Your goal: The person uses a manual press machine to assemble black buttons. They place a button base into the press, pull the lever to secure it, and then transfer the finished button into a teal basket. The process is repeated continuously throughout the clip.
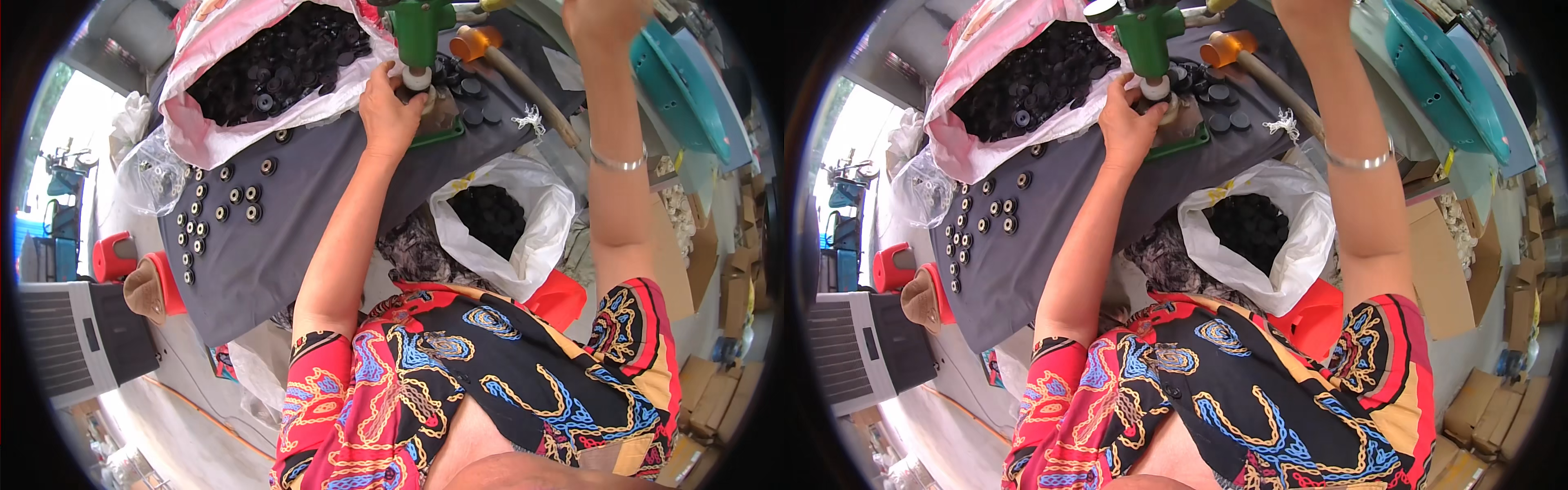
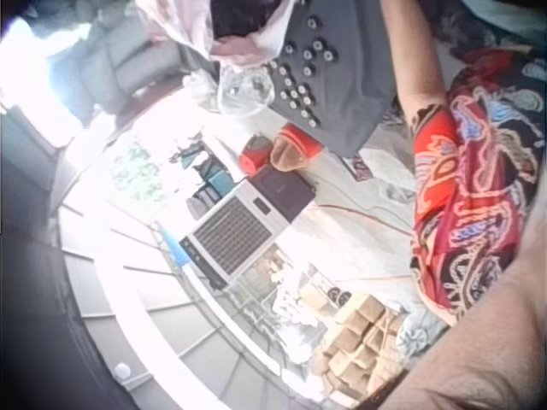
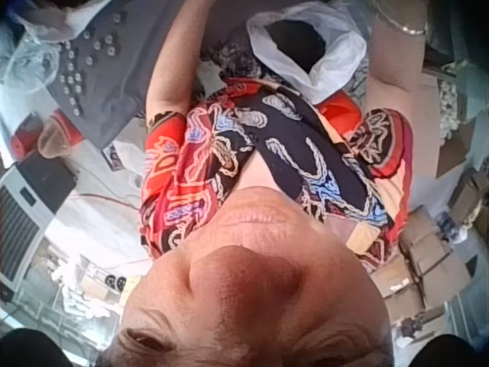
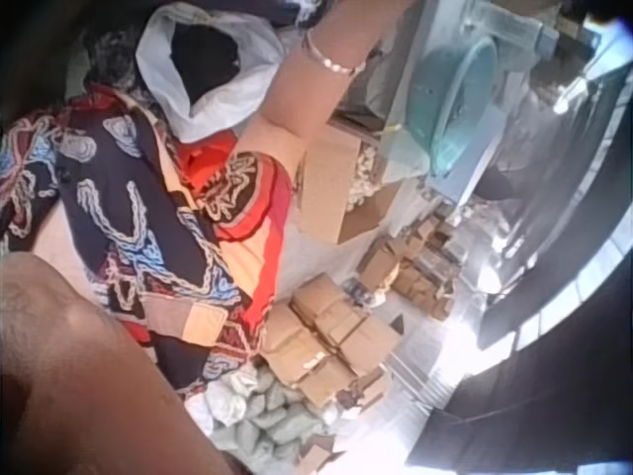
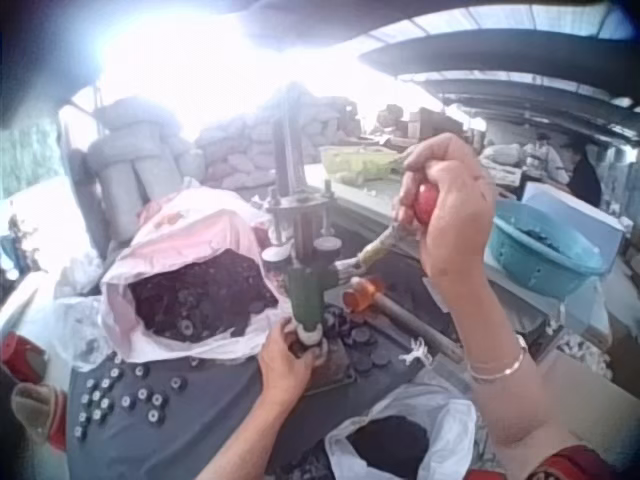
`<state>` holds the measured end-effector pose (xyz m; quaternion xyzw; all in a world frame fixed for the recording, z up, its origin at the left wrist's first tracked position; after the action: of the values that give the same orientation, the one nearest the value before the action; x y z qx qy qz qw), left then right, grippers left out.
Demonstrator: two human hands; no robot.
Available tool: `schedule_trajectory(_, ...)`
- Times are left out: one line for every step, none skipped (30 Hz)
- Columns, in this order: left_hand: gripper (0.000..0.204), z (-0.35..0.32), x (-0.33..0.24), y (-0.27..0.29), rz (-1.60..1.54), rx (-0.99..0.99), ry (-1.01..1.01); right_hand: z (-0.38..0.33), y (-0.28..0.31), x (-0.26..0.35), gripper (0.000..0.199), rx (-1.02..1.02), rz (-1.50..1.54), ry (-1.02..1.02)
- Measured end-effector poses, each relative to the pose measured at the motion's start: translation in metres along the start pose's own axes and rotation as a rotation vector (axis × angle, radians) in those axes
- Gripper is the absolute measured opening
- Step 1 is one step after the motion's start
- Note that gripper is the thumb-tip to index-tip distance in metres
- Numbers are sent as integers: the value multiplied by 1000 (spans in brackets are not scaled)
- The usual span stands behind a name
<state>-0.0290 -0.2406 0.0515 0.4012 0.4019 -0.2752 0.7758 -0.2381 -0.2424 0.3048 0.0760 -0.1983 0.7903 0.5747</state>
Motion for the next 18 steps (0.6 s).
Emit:
schedule_trajectory(67,-1,-4,0,-24,12,-2,-13,3,13,19,16,45,22)
schedule_trajectory(69,-1,-11,-3,-26,23,-32,-27,11,24,17,71,42,74)
schedule_trajectory(70,-2,-17,-4,-24,31,-59,-44,23,32,15,127,43,123)
schedule_trajectory(72,-3,-20,-5,-19,37,-86,-64,33,37,14,181,48,171)
schedule_trajectory(72,-5,-20,-5,-42,49,-87,-85,37,40,13,235,60,217)
schedule_trajectory(72,-7,-19,-3,-60,55,-88,-107,41,40,12,198,22,264)
schedule_trajectory(71,-9,-19,-1,-80,62,-90,-125,43,42,12,161,-18,311)
schedule_trajectory(70,-11,-19,2,-73,70,-98,-139,45,40,12,144,-45,306)
schedule_trajectory(68,-15,-16,5,-66,78,-107,-151,47,40,13,126,-72,301)
schedule_trajectory(67,-17,-16,7,-64,82,-122,-156,48,41,14,112,-101,304)
schedule_trajectory(64,-18,-15,9,-54,82,-122,-158,48,40,14,122,-108,306)
schedule_trajectory(62,-18,-14,11,-45,82,-122,-158,48,40,14,132,-117,308)
schedule_trajectory(60,-16,-13,14,-33,75,-126,-154,47,39,15,142,-118,315)
schedule_trajectory(59,-14,-13,15,-20,68,-136,-148,45,38,15,167,-135,302)
schedule_trajectory(58,-10,-13,15,-6,62,-147,-140,43,38,15,192,-153,288)
schedule_trajectory(58,-10,-13,13,4,63,-150,-135,42,39,15,218,-178,265)
schedule_trajectory(58,-10,-15,11,32,60,-144,-123,39,41,15,180,-175,230)
schedule_trajectory(59,-8,-18,9,34,48,-147,-110,38,41,15,162,-162,192)
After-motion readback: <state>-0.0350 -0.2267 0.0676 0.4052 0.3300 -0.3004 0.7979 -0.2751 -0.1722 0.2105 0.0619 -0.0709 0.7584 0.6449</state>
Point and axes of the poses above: each hand's wrist, its own z-axis towards the middle knuckle, its own y-axis out of the back of the hand, x = y × z, the point moved 8 cm from there along z, towards the middle knuckle, and after that the axes turned 10 degrees about y, right-handed, at the moved point
